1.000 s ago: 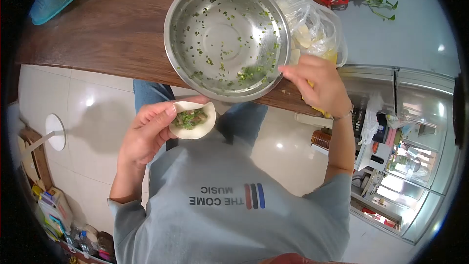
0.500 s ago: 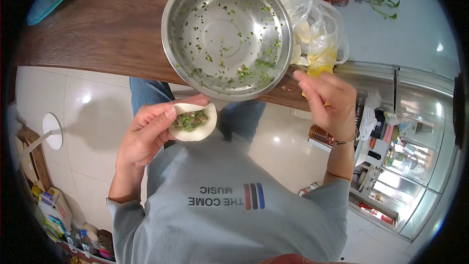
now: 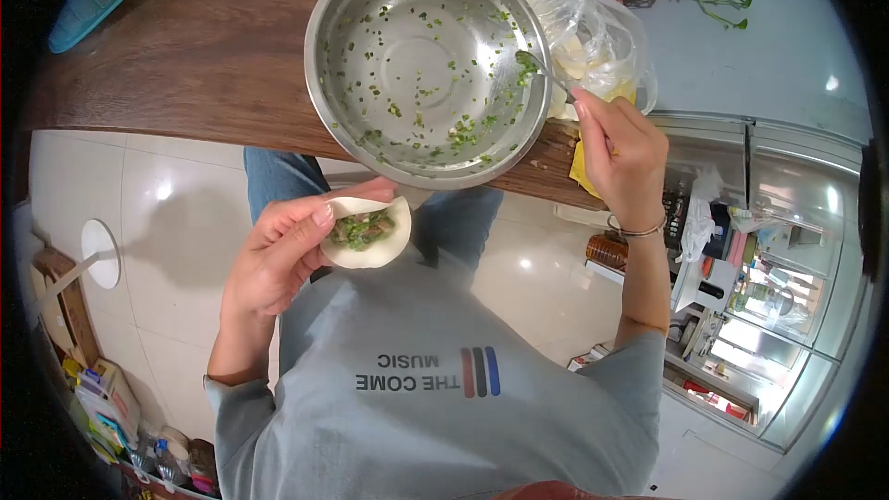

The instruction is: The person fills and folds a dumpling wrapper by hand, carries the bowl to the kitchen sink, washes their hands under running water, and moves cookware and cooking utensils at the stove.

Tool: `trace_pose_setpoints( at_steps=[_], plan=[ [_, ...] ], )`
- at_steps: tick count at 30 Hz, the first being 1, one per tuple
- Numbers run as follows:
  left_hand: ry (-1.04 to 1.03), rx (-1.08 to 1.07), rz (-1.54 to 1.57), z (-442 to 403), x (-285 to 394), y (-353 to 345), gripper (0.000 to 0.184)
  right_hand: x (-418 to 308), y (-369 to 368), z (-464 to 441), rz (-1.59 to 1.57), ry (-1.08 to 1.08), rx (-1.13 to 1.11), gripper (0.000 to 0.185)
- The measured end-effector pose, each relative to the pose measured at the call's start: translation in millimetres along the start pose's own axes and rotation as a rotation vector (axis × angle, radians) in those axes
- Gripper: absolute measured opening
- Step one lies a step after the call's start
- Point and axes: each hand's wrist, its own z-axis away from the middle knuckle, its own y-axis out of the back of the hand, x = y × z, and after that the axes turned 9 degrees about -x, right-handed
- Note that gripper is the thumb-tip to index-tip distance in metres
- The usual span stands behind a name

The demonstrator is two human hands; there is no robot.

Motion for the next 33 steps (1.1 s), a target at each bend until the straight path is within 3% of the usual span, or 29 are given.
trace_pose_setpoints(
  at_steps=[4, 6, 12, 14, 19, 24, 28, 33],
  plan=[
    [0.007, -0.002, 0.012, 0.0, -0.5, -0.4, 0.041, -7.9, -1.4, 9.0, -0.092, 0.094, -0.100, 0.013],
    [0.017, -0.001, 0.021, 0.1, -0.6, -0.9, 0.041, -19.9, 3.6, 10.3, -0.291, 0.060, -0.266, 0.013],
    [0.011, -0.022, 0.016, -1.7, -0.5, -1.6, 0.041, 1.0, -15.6, -1.5, -0.147, 0.129, -0.038, 0.015],
    [0.007, -0.012, 0.018, -1.3, -0.6, -0.7, 0.040, -11.8, -11.9, 2.4, -0.280, 0.112, -0.229, 0.012],
    [0.015, -0.019, 0.029, -1.3, -0.9, -2.5, 0.038, -6.1, -18.0, -1.8, -0.151, 0.063, -0.126, 0.010],
    [0.009, -0.007, 0.035, -1.0, -2.9, -1.2, 0.038, -8.0, -12.7, 0.6, -0.346, 0.179, -0.215, 0.015],
    [0.022, 0.012, 0.023, -1.0, -1.3, -3.8, 0.039, -2.4, -12.0, -6.9, -0.314, 0.108, -0.235, 0.013],
    [0.016, 0.009, 0.003, -0.5, -1.4, -4.4, 0.040, 12.2, -10.0, -4.7, -0.385, 0.256, -0.272, 0.021]
  ],
)
